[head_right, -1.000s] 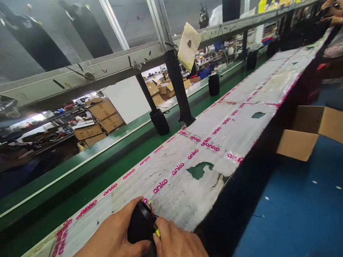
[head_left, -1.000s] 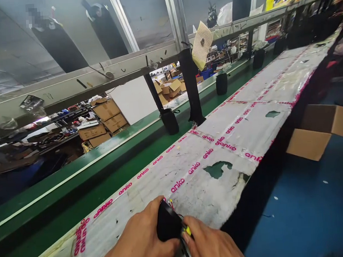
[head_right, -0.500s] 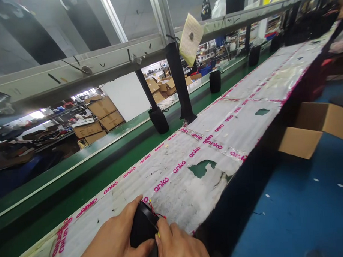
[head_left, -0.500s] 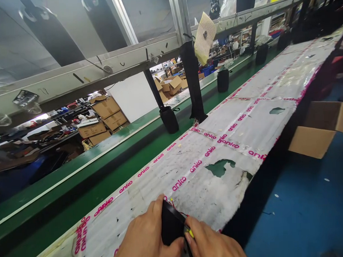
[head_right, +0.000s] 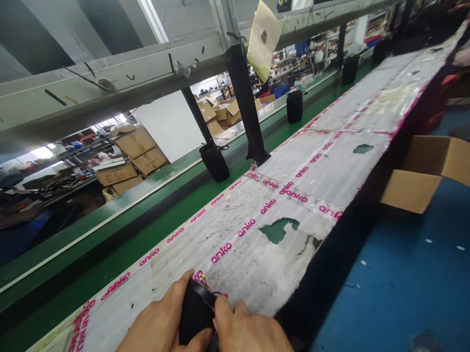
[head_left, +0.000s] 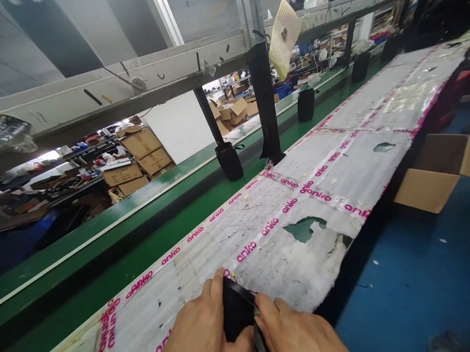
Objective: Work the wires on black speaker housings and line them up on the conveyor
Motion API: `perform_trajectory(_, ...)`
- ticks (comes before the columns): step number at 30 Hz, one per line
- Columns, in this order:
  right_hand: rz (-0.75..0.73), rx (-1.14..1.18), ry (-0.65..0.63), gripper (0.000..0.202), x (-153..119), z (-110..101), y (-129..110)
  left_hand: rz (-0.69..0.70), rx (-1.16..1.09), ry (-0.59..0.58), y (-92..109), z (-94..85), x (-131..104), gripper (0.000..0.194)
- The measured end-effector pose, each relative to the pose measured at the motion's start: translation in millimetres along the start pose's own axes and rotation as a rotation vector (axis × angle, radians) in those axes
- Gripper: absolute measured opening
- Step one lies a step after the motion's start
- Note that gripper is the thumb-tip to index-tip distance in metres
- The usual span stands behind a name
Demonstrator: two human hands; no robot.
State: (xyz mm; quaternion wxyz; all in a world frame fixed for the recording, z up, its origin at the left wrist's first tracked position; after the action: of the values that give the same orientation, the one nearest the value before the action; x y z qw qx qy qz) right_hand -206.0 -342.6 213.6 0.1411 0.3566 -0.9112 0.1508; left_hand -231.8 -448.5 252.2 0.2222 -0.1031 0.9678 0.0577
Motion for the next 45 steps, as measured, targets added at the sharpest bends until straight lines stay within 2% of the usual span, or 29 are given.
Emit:
perform_trajectory(4,-0.019,0.017,-0.030,0.013,4,5,0,-0.002,-0.008,-0.032,-2,1.5,3,0.086)
perform_trajectory(10,-0.025,-0.058,-0.034,0.024,9,4,-6,-0.009,-0.087,0.010,-7,-5.4,2,0.081)
perform_trajectory(15,-0.039,-0.012,-0.078,0.014,14,-2,-3,-0.015,-0.074,0.014,-5,-5.1,1,0.081)
perform_trajectory(20,-0.038,-0.037,-0.137,0.023,16,-2,-3,-0.016,-0.097,0.021,-8,-6.0,3,0.080)
perform_trajectory(26,-0.006,0.009,-0.135,0.015,21,-5,1,-0.005,-0.152,0.015,-11,-8.3,1,0.080)
perform_trajectory(29,-0.026,0.006,-0.133,0.026,22,-8,-1,0.060,-0.203,-0.018,-8,-12.1,-2,0.073)
perform_trajectory(31,-0.036,0.023,-0.135,0.023,22,-9,-3,0.086,-0.259,-0.050,-10,-13.0,-3,0.070)
perform_trajectory(34,-0.027,0.013,-0.140,0.017,24,-11,-2,0.055,-0.302,-0.075,-16,-9.9,0,0.071)
perform_trajectory(38,0.007,0.033,-0.178,0.017,28,-11,3,0.002,-0.277,-0.045,-18,-5.7,5,0.072)
perform_trajectory(45,-0.050,0.011,-0.189,0.035,32,-18,-2,0.007,-0.207,-0.051,-14,-2.8,9,0.075)
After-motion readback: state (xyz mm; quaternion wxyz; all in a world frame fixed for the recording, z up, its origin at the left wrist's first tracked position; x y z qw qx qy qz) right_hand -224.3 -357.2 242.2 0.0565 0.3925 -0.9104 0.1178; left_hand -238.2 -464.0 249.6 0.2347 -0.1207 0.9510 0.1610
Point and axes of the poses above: each hand's wrist, its own x-axis towards the middle knuckle, its own z-axis out of the palm, y = z × x, the point moved 10 cm from there along x, towards the middle knuckle, and after that the axes turned 12 degrees about -z, right-handed, at the moved point
